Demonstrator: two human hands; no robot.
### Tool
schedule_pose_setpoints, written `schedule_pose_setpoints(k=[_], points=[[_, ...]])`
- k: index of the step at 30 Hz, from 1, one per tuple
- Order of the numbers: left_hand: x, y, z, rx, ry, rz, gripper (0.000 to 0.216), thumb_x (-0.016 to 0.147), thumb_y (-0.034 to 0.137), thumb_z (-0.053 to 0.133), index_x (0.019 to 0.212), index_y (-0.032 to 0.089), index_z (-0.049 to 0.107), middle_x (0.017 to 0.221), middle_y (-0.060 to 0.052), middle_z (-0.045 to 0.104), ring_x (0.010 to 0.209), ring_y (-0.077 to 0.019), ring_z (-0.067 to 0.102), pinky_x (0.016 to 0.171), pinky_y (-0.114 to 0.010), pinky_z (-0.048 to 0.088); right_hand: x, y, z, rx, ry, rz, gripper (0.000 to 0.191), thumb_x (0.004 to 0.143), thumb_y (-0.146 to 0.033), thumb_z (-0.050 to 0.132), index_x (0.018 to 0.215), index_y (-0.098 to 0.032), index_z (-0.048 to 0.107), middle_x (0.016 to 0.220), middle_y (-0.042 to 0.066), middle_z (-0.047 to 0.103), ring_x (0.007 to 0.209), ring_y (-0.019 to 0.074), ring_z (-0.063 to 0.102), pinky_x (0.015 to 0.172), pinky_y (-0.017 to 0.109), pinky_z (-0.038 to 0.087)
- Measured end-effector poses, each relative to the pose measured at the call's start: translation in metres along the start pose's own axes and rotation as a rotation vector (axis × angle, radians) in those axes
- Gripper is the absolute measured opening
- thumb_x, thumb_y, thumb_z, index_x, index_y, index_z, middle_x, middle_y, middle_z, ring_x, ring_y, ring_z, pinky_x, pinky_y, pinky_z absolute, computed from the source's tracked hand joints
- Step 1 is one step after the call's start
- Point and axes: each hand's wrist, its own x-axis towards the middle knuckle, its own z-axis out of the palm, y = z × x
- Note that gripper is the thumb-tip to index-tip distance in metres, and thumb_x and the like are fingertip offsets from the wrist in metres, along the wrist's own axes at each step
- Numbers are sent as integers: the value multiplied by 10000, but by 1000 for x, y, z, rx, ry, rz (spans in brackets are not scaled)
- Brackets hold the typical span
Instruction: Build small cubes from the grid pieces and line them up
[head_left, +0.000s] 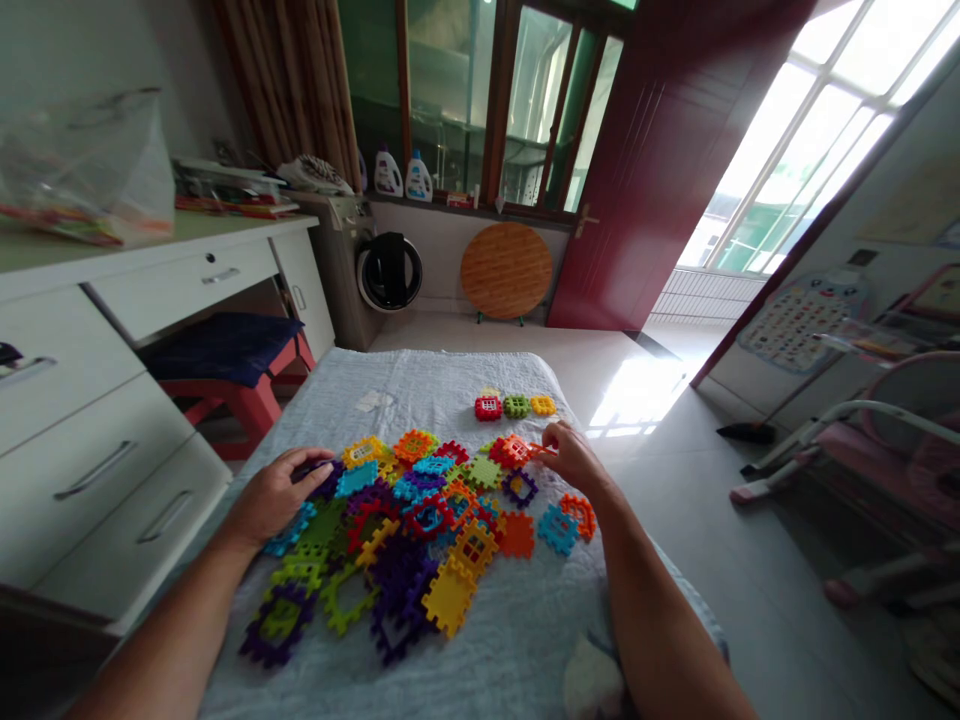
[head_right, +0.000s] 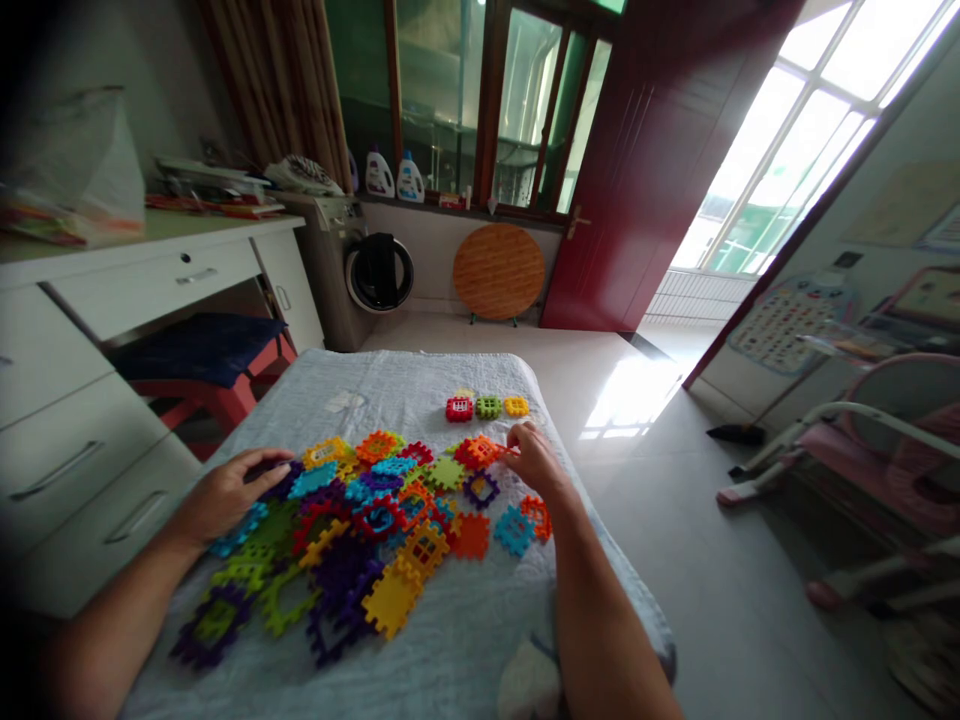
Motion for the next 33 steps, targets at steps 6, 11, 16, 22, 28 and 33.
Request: schedule_pose_setpoints(k=[6, 11, 16, 22, 28, 33], points=[[-1, 3, -1, -5, 12, 10, 420, 724, 560, 546, 952, 227, 662, 1010, -37, 697, 964, -232, 639, 917, -322, 476, -4, 8, 2, 8, -95, 56, 257, 715, -404, 641, 861, -197, 599, 890, 33, 581, 788, 158, 536, 720, 279, 415], [-1, 5, -1, -18, -9, -5, 407, 733, 554, 542, 957, 231, 649, 1021, -40, 693, 978, -236, 631, 930, -330, 467, -6, 6, 6, -75, -158, 69, 366, 638, -463, 702, 865, -197, 593, 865, 29, 596, 798, 174, 537, 738, 298, 415], [-1, 6, -2, -21, -10, -18, 401, 732, 554, 546, 948, 233, 649, 1028, -44, 688, 985, -240, 624, 937, -339, 462, -1, -5, 11, 51, -20, 88, 380, 679, -391, 666, 988, -193, 565, 907, 37, 597, 813, 172, 547, 750, 305, 437], [-1, 10, -2, -26, -5, -21, 446, 714, 597, 547, 941, 229, 658, 1028, -52, 690, 980, -246, 624, 921, -343, 472, 4, -25, 25, 92, -16, 42, 460, 664, -449, 710, 1030, -203, 579, 970, 53, 577, 873, 188, 543, 805, 326, 438], [-2, 10, -2, -22, 1, -22, 449, 715, 601, 546, 937, 228, 660, 1013, -48, 691, 959, -243, 634, 903, -342, 481, 5, -30, 27, -12, -87, 74, 452, 681, -459, 696, 1049, -219, 590, 1001, 48, 569, 931, 193, 535, 850, 317, 414], [-1, 8, -1, -28, 3, -10, 430, 721, 580, 552, 939, 224, 658, 1017, -53, 689, 961, -239, 634, 896, -331, 484, 5, -37, 27, 4, -71, 109, 427, 708, -421, 656, 1065, -200, 573, 1021, 63, 611, 967, 209, 545, 870, 330, 405]])
